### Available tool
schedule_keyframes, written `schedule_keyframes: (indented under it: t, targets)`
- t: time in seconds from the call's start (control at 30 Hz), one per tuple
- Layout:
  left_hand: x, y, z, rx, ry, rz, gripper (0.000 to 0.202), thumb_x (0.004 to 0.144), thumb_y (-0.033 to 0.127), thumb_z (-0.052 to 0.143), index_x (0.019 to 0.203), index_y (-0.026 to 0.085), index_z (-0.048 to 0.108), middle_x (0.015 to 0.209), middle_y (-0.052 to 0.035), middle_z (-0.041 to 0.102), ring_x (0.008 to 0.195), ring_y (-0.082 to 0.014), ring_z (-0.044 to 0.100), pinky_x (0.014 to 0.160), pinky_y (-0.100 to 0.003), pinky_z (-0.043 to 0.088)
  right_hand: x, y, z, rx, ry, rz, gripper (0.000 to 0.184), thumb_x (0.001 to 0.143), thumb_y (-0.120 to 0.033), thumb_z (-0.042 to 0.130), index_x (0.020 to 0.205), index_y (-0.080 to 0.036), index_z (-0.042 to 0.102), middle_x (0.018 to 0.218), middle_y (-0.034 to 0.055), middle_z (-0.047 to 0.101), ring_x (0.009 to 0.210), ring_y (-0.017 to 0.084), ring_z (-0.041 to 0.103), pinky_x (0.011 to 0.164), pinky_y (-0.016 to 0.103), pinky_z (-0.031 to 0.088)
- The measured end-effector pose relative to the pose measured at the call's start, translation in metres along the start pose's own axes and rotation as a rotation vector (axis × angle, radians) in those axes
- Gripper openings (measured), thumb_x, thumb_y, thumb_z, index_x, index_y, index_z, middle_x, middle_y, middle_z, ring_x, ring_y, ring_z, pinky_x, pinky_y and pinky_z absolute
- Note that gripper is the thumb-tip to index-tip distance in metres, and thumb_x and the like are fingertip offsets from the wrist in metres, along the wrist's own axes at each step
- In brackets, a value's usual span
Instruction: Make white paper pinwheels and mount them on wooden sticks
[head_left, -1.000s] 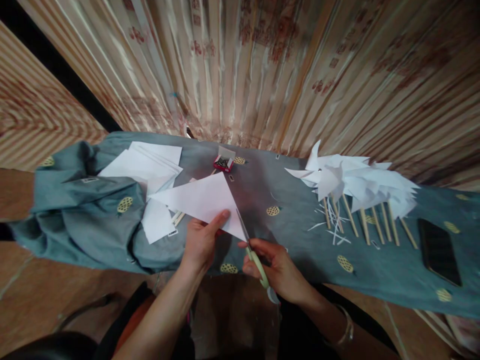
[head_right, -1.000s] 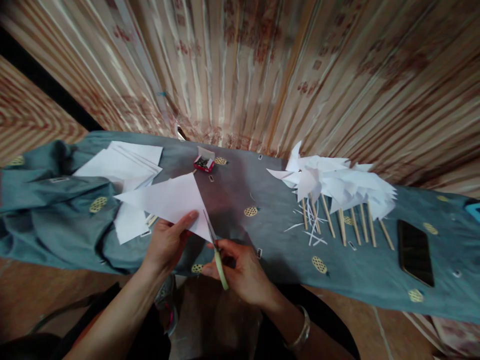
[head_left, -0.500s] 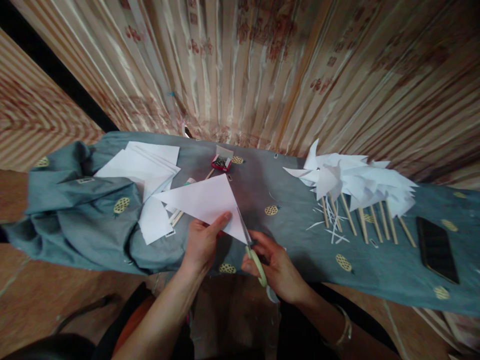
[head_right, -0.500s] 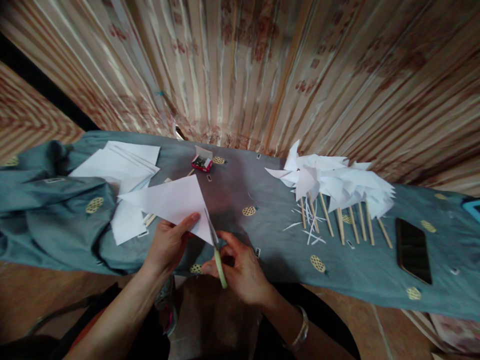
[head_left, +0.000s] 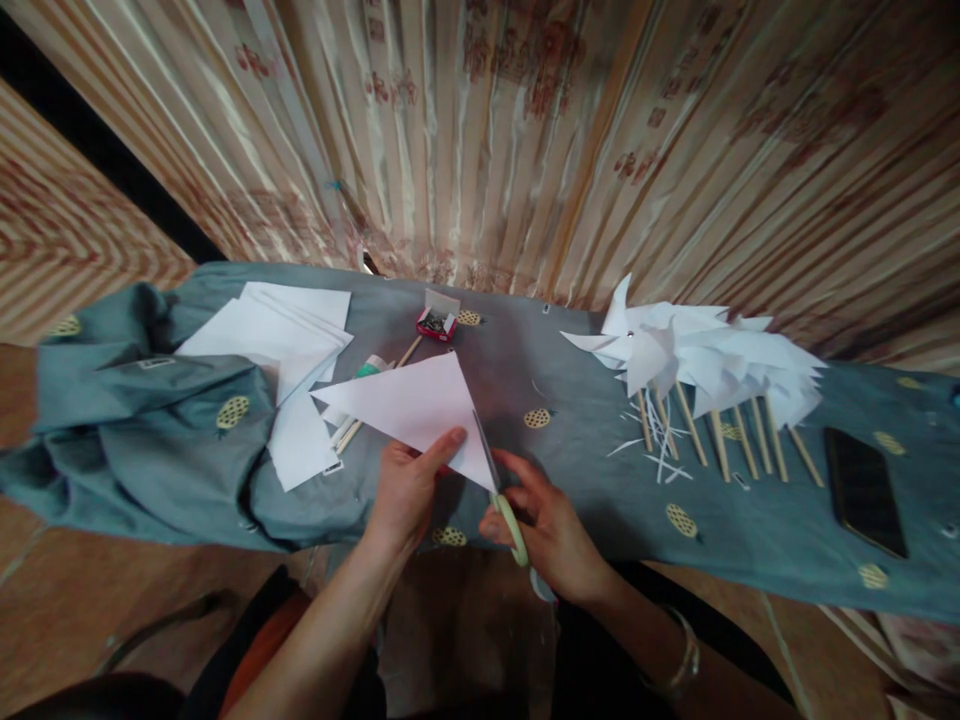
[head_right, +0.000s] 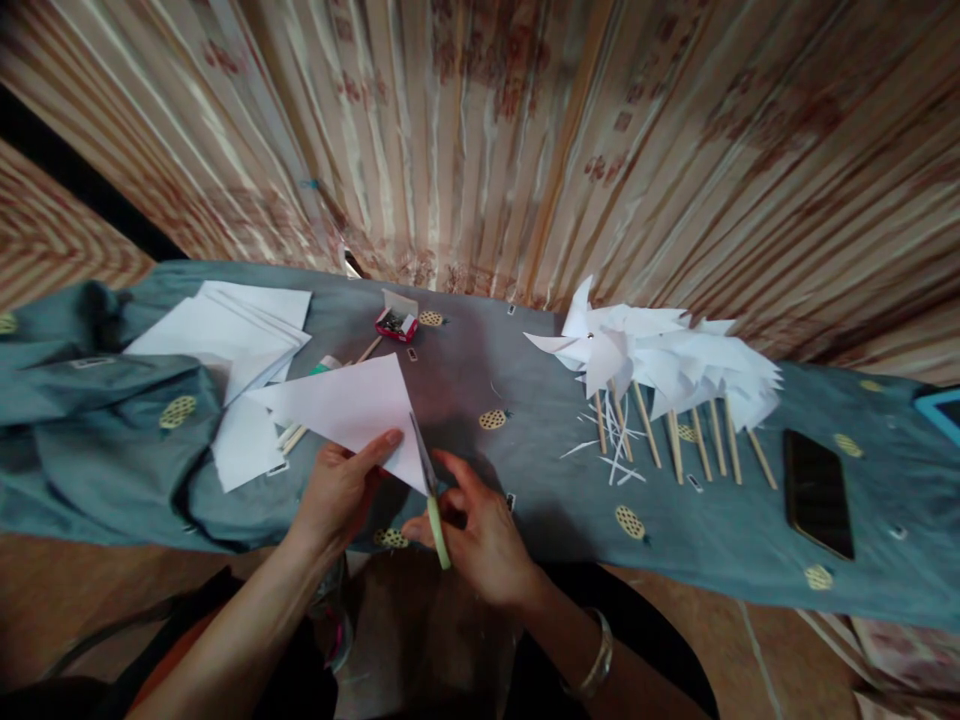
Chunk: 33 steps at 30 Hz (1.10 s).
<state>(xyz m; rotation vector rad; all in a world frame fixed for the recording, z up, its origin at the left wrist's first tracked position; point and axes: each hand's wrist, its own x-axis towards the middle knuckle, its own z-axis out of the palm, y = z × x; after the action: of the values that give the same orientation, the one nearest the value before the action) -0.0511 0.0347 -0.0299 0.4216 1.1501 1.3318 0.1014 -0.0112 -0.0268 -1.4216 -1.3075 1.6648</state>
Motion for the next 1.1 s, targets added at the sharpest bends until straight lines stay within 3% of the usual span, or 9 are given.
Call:
schedule_keyframes:
  t: [0.37,0.8,1.1]
  targets:
    - [-0.008,-0.003,0.007,-0.015,-0.029,-0.078,0.033,0.052,0.025,0.087,0.079,0.013,0.072,0.080,-0.0060,0.075,0.070,-0.0174,0.066,0.070,-0.028,0.051,-0.001,0.006,-0.005,0.017,0.015,-0.028,0.064,0.079,-0.036,0.070,0.137,-0.027,0.044,0.077,-0.0009,0.067,0.068,0.015,0.060,0.063,0.026,0.047]
    - [-0.012,-0.007,0.011,-0.014,-0.065,-0.147,0.033,0.053,0.025,0.087,0.079,0.012,0.072,0.076,-0.0058,0.074,0.063,-0.0165,0.064,0.062,-0.028,0.051,-0.002,0.004,-0.011,-0.029,0.047,-0.055,0.066,0.078,-0.037,0.071,0.137,-0.026,0.043,0.074,-0.0018,0.066,0.070,0.016,0.061,0.068,0.030,0.050]
    - [-0.013,-0.010,0.013,0.008,-0.066,-0.133,0.032,0.053,0.028,0.086,0.077,0.013,0.071,0.075,-0.0065,0.072,0.062,-0.0174,0.064,0.062,-0.029,0.052,-0.002,0.005,-0.009,-0.030,0.082,-0.035,0.067,0.075,-0.038,0.073,0.135,-0.026,0.045,0.076,-0.0012,0.069,0.067,0.016,0.061,0.062,0.028,0.047]
